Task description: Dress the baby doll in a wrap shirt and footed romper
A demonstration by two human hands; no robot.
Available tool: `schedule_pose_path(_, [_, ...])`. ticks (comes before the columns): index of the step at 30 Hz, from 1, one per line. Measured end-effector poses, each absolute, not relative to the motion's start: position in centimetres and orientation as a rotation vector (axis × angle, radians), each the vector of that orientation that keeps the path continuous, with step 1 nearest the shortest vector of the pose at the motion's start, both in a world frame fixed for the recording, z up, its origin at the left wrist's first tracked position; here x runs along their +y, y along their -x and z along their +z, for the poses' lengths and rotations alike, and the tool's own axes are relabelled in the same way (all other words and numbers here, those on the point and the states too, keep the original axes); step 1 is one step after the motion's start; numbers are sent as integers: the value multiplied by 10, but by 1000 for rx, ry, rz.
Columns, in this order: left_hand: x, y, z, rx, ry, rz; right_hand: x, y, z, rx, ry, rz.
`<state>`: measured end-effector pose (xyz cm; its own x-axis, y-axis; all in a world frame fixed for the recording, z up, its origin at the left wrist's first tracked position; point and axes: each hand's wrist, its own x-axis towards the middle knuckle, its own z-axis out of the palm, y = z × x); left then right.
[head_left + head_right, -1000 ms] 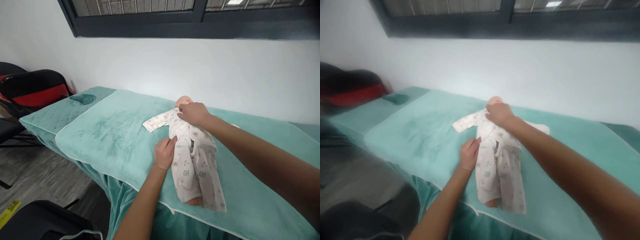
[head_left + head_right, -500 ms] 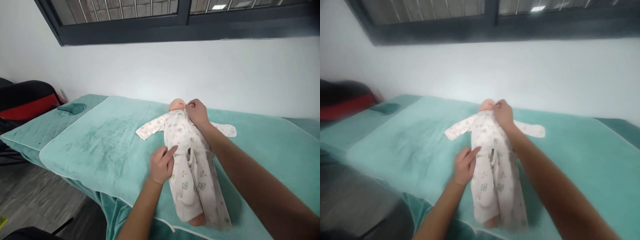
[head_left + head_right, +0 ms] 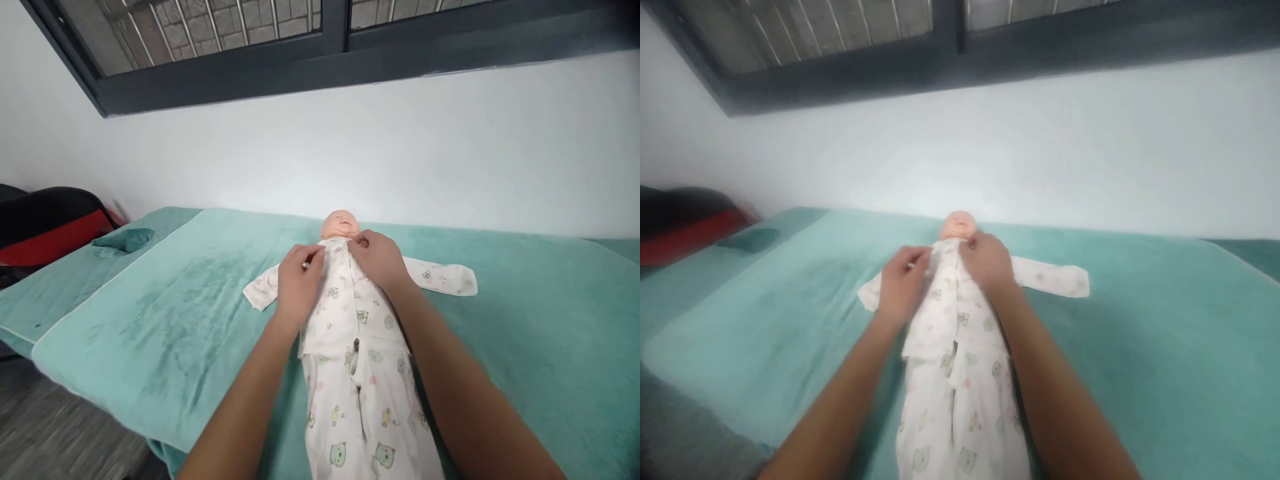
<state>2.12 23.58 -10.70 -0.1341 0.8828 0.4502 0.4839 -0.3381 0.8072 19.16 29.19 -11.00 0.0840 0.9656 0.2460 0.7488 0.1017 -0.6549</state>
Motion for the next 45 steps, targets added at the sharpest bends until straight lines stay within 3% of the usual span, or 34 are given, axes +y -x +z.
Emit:
schedule_pose_path(7, [307,-50,-78,1556,-1903,885,299,-195,-114,-1410,1493,510])
schedule_pose_path(11, [311,-53,-78,1476,-1810,1047,305,-193,-118,-1228,1266,742])
schedule_pose_path(18, [311,-56,-81,1331,-1539,1240,306,-192,-118,-1157,1170,865])
schedule_pose_path(45, [307,-54,-89,1123,-1189,1245,302,-194,-120,-1291,1164,761])
